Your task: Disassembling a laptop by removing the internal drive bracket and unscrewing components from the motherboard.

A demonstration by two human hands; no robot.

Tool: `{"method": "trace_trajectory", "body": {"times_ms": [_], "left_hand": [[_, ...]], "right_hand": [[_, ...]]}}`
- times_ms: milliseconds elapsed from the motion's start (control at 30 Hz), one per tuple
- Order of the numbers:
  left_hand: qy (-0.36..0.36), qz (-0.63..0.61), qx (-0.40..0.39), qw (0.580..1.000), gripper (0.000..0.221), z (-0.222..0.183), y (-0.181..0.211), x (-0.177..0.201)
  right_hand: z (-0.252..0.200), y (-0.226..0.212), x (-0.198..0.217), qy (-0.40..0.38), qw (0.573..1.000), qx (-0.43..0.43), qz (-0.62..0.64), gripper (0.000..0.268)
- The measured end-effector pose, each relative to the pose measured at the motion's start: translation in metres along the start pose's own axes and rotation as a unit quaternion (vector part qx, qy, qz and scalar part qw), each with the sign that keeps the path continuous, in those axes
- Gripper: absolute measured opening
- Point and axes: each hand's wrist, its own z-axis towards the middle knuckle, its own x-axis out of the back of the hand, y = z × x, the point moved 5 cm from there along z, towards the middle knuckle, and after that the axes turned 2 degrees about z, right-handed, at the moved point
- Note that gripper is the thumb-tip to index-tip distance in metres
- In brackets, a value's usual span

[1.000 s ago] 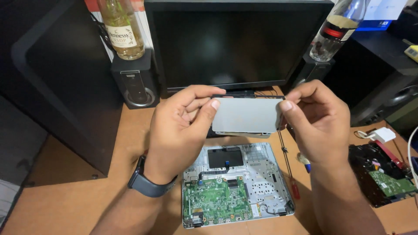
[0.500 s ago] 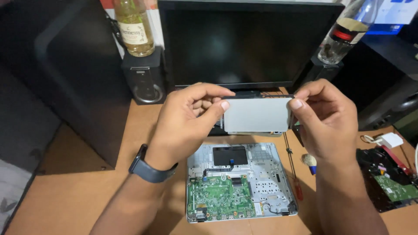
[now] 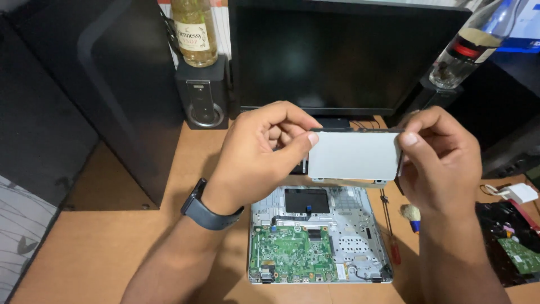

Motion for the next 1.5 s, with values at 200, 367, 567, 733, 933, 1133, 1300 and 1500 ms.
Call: {"method": "trace_trajectory", "body": {"times_ms": [200,367,567,733,933,1133,1300,1500], "left_hand": [[0.038,0.017,-0.007,0.999,0.011,-0.002,0.006,0.004],[0.047,0.031,-0.047,0.997,0.012,-0.003,0.013,0.010],[0.047,0.026,-0.066,0.996,0.013,-0.002,0.014,0.013],[-0.002,0.051,-0.050,0.997,0.014,-0.004,0.014,0.007],[-0.004,-0.026,0.021,0.999,0.012,-0.008,0.021,0.003],[0.008,0.064,-0.085,0.994,0.007,-0.009,0.026,0.005],[0.029,0.131,-0.145,0.980,0.004,-0.010,0.028,0.004],[0.024,0.130,-0.117,0.984,0.005,-0.009,0.029,0.003]], "right_hand": [[0.001,0.000,-0.007,-0.053,0.998,-0.040,0.000,0.014],[-0.001,0.002,-0.004,-0.036,0.999,-0.016,-0.001,0.016],[0.000,0.003,0.000,-0.046,0.998,0.006,0.046,0.016],[-0.002,0.005,0.006,-0.019,0.999,0.020,0.020,0.017],[-0.005,0.001,0.005,-0.026,0.999,0.019,-0.001,0.015],[-0.006,-0.003,0.010,0.023,0.989,0.034,-0.142,0.017],[-0.008,-0.018,-0.003,-0.004,0.987,0.070,-0.146,0.011],[-0.008,-0.013,0.001,0.011,0.994,0.067,-0.091,0.012]]}}
